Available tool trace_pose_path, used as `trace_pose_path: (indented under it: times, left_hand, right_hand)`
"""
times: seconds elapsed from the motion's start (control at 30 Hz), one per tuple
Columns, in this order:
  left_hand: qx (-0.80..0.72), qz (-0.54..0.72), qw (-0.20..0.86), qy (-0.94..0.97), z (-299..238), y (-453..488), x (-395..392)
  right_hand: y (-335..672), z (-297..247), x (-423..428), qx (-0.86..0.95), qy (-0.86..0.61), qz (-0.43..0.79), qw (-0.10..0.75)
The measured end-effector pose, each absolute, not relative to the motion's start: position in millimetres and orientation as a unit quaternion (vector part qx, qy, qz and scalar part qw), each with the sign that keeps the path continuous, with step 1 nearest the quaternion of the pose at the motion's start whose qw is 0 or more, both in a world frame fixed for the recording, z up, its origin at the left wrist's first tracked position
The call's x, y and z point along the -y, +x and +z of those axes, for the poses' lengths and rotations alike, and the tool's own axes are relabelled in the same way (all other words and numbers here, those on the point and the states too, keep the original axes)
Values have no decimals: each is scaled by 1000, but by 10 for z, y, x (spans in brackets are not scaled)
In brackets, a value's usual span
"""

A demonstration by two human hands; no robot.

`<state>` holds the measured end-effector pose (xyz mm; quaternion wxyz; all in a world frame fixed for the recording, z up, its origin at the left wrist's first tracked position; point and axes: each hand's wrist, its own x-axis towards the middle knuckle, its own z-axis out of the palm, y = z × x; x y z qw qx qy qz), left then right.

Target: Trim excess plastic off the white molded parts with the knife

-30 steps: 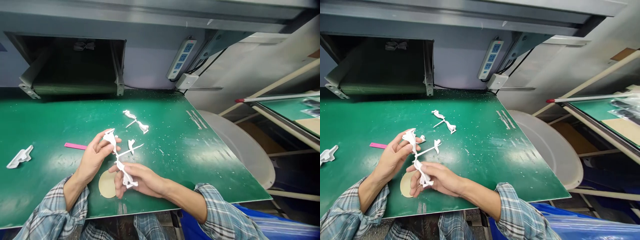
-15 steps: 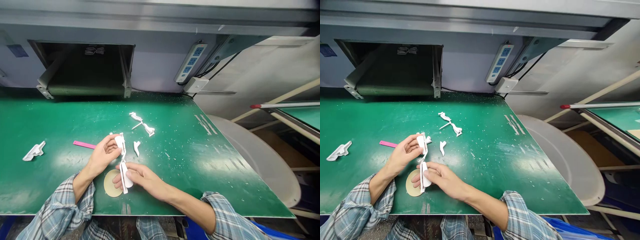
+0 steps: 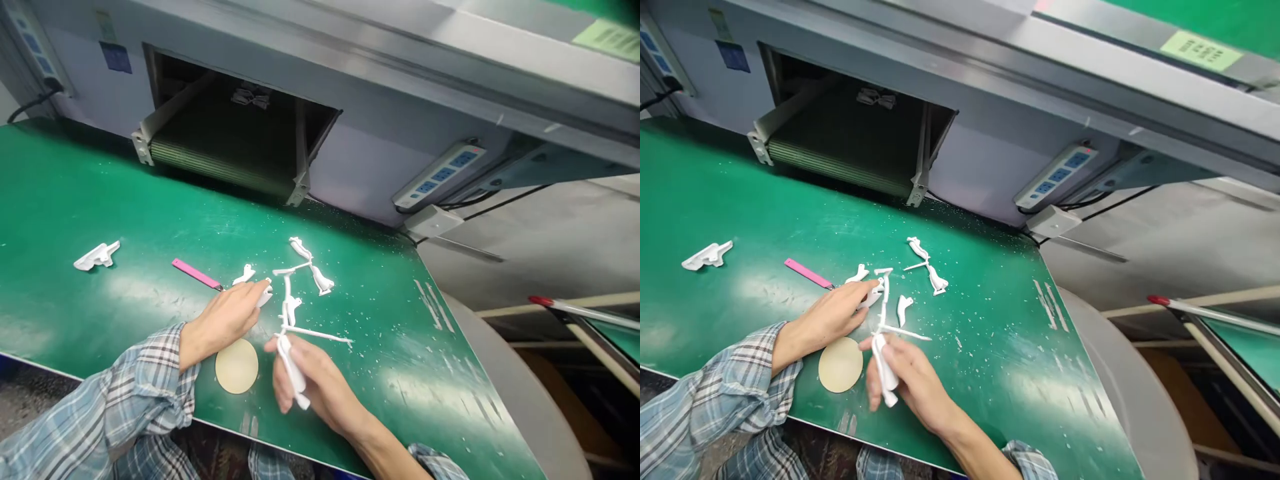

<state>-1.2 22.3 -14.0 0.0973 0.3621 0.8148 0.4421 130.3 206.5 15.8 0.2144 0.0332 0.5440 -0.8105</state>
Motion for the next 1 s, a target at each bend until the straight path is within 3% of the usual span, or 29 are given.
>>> trace_pose_path:
  times: [0.13,0.23,0.33,0.63,0.87,1.0]
  left_hand:
    - [-838,425,29,340,-20,-1,-209]
    - [-759,553,100,328,122,17,-228]
    - [-650,656,154,352,195,33,-241]
    - [-613,663,108,416,162,39,-226]
    - [-524,801,222,186,125,-116,-248]
    - [-470,844,228,123,122,-184,-257]
  right_hand:
    - [1150,204,-2186,-790,31,-606,89]
    - [1062,239,-2167,-896,-10,-443,31]
    - [975,236,-2116,-933,-51,-355,-13]
    - [626,162,-2130,-935,-60,-346,-50]
    - [456,203,-2191,-948,-70,-303,-68]
    - [343,222,-2552,-957,31,-266,-108]
